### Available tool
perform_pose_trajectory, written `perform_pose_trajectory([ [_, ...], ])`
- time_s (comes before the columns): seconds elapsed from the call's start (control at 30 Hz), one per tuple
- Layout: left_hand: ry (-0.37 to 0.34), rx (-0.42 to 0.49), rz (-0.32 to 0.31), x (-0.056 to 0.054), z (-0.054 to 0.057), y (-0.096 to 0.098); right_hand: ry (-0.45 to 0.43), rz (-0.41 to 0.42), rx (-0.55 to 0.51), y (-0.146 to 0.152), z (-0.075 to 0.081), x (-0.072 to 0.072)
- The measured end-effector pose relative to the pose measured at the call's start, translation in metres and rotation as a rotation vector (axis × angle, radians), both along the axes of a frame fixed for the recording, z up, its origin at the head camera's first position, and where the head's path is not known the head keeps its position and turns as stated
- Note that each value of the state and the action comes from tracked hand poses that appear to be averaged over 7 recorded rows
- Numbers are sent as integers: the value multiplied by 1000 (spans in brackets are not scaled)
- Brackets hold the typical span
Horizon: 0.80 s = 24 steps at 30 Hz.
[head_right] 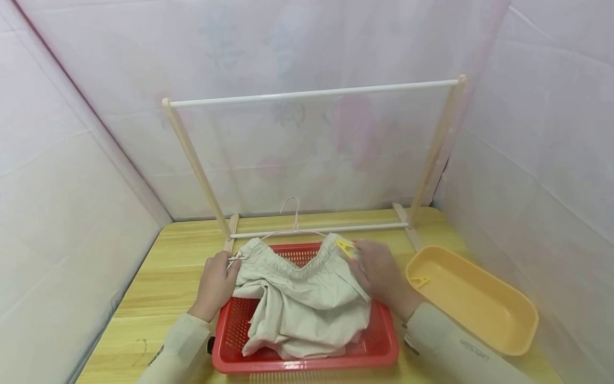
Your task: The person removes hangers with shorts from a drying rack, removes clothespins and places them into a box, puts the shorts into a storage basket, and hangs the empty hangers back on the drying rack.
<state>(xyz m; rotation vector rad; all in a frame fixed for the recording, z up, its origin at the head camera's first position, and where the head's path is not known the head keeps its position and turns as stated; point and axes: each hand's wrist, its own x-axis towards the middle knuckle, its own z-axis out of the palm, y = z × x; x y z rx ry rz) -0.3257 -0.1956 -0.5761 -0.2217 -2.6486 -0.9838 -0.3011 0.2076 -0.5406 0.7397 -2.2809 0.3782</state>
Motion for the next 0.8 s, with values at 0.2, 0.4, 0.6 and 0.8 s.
perform_pose_trajectory([
  [0.2, -3, 3, -1, 1, 1, 0, 3, -17, -23, 1, -2, -1],
  [0.4, 4, 5, 1, 1, 2, 0, 38, -31, -29, 2, -4, -4],
  [0.6, 11, 9, -1, 0, 3, 1, 69, -45, -37, 1, -4, -5],
  [0.8, -17, 17, 2, 1, 3, 0, 62, -59, -39, -1, -2, -3],
])
